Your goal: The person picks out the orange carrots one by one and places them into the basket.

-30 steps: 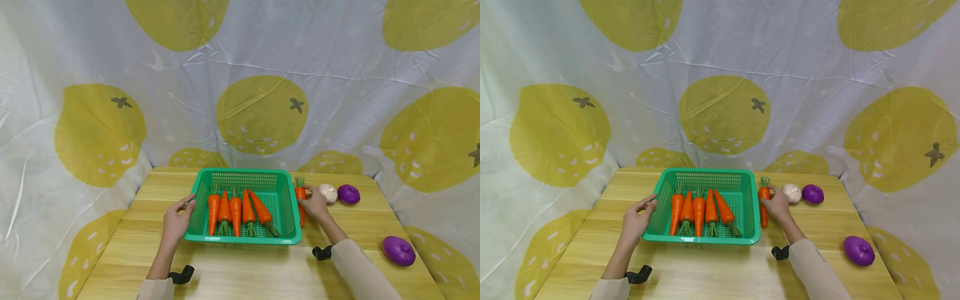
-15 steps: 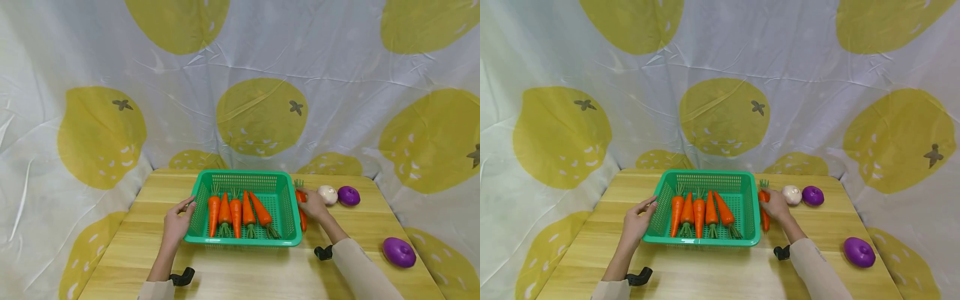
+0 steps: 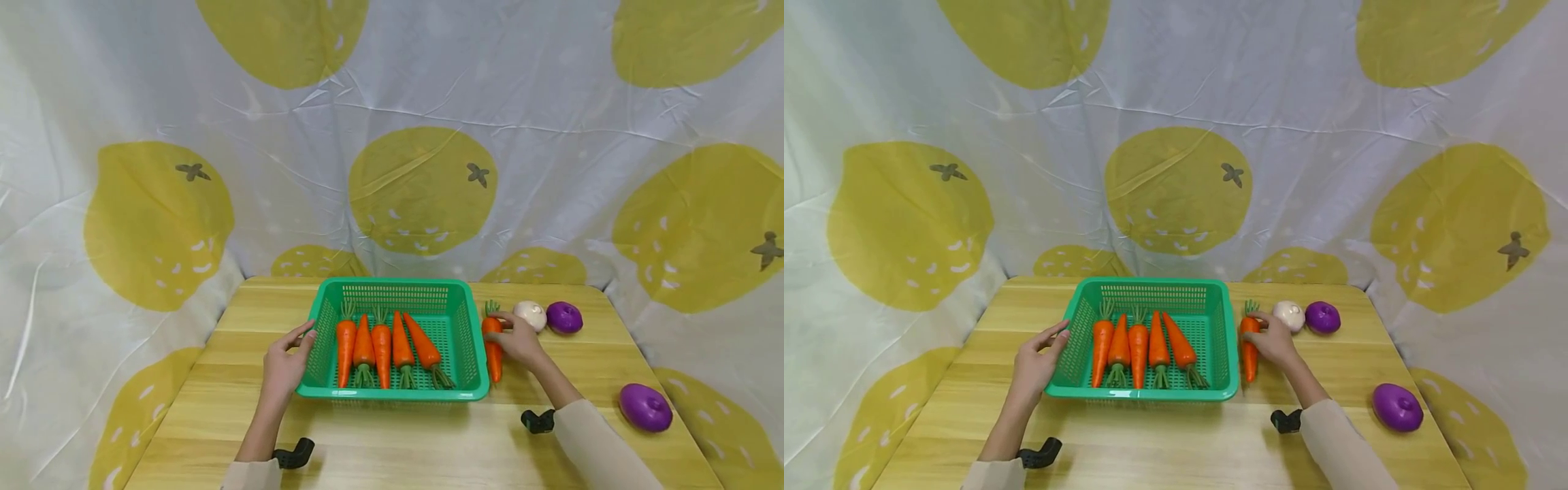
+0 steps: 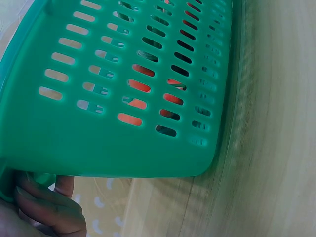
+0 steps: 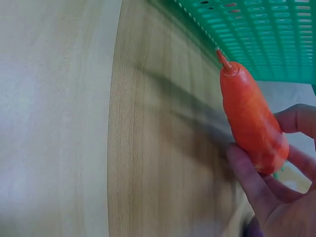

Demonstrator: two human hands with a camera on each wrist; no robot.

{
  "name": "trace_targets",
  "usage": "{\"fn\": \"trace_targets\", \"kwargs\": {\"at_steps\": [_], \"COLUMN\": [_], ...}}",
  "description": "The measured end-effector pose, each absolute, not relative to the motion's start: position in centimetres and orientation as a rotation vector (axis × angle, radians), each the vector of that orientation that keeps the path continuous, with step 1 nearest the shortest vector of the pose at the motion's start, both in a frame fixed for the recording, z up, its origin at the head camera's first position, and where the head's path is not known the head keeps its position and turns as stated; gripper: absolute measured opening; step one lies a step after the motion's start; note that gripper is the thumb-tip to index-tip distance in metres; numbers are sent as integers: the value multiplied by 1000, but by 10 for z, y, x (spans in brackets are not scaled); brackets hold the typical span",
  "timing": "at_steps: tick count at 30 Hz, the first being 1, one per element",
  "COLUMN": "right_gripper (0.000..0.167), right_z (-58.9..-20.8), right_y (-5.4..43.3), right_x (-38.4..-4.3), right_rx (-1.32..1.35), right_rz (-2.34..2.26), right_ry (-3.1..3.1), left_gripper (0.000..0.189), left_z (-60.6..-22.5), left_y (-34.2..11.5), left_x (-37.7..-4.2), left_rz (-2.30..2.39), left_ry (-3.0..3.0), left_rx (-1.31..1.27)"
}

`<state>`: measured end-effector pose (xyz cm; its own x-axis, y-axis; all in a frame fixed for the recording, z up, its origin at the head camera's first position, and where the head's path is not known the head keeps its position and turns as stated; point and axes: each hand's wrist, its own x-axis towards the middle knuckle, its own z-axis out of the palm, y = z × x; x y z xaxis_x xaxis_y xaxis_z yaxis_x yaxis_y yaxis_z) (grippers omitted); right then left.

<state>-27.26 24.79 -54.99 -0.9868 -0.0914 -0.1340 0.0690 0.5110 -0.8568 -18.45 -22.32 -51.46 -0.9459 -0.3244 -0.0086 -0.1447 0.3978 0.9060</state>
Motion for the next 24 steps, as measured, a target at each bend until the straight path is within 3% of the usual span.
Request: {"fn": "trace_targets", "kwargs": {"at_steps": [24], "right_gripper": [58], "right_z": [-479], "right_y": [245], "right_x": [-253], "right_rx": [-110], "right_rz": [-1731], "right_ry": [2476], "left_gripper": [35], "left_z": [-514], "left_y": [-224], "left_x": [-184], "left_rz": [-1565], "left_ry": [-2490], "left_rx": [422]}}
